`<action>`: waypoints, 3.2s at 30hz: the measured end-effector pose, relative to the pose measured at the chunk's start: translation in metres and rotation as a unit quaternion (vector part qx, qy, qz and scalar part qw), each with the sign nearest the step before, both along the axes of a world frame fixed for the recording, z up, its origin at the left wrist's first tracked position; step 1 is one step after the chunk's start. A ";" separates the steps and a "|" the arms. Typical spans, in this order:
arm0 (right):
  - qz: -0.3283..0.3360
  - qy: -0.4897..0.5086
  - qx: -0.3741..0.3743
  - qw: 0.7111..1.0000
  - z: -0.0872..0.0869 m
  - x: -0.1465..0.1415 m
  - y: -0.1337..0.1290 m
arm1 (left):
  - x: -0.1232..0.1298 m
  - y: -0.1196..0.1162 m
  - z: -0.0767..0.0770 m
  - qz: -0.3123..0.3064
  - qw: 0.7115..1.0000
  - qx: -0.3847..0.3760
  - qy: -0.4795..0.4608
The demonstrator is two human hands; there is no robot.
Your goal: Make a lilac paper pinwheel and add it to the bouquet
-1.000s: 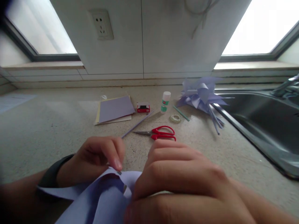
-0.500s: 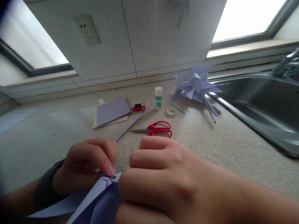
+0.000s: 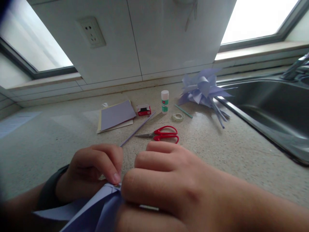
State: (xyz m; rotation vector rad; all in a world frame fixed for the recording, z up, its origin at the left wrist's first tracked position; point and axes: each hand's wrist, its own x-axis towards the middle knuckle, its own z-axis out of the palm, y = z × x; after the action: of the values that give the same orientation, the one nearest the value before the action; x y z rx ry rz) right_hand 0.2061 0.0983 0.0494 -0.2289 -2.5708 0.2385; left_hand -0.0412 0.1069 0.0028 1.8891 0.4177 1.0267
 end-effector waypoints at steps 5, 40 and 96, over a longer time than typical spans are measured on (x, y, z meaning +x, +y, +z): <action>-0.011 0.019 -0.007 1.000 0.001 -0.003 -0.003 | 0.003 -0.001 -0.002 -0.009 1.000 -0.004 -0.014; -0.022 0.067 -0.018 0.997 -0.003 -0.010 -0.011 | 0.001 0.001 -0.004 -0.022 0.999 0.024 -0.002; -0.105 0.041 -0.062 0.992 -0.005 -0.010 -0.022 | 0.002 -0.004 -0.003 -0.033 0.999 0.042 0.007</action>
State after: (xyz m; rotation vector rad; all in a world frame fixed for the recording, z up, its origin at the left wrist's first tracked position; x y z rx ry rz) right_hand 0.1958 0.0767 0.0445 -0.5221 -2.4297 0.3231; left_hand -0.0395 0.1030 0.0002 1.9734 0.3220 1.0017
